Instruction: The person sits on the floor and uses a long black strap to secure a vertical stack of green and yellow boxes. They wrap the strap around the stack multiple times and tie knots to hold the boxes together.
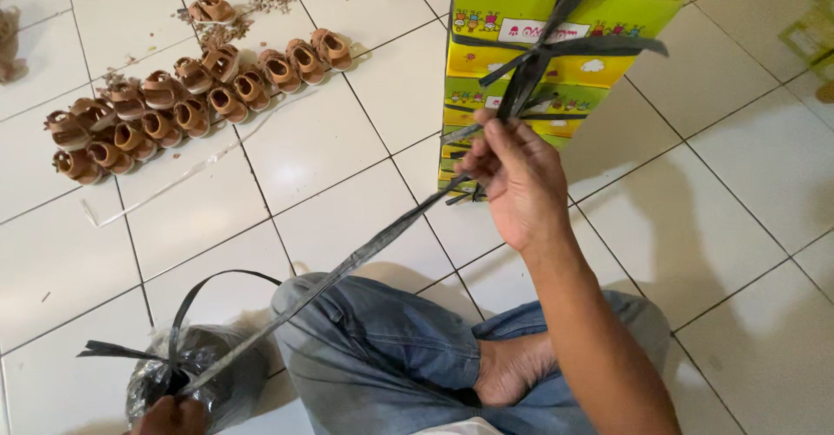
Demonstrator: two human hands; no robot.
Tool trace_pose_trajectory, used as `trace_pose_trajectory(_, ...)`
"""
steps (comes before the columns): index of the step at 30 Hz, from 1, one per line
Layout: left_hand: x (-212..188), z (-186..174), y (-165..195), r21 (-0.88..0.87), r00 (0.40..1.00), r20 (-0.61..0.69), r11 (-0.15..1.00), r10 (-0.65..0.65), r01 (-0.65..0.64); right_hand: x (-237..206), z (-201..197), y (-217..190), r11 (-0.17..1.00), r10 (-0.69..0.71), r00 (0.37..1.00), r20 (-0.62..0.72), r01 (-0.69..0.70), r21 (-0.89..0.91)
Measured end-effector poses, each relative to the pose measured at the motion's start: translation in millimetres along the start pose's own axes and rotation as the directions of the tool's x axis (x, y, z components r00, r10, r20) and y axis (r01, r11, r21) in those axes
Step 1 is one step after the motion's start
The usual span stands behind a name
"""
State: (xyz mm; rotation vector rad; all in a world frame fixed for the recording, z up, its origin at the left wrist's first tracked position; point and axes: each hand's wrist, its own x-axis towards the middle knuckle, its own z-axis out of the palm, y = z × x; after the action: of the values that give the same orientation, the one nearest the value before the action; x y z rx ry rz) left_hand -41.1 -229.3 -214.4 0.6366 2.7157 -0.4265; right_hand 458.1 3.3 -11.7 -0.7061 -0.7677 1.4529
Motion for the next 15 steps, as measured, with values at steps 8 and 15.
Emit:
trace_pose_trajectory(8, -59, -104, 41, -0.291, 0.86, -0.505, 0.924, 0.074, -0.25, -78, -19, 10, 0.756, -0.092, 0.991, -0.095, 0.007, -0.655)
trace_pose_trajectory(15, -264, -131, 248, -0.887, 0.015, -0.365, -0.342, 0.931, -0.309, -175, -26, 131, 0.377, 0.305, 0.915, 0.263, 0.138, -0.916)
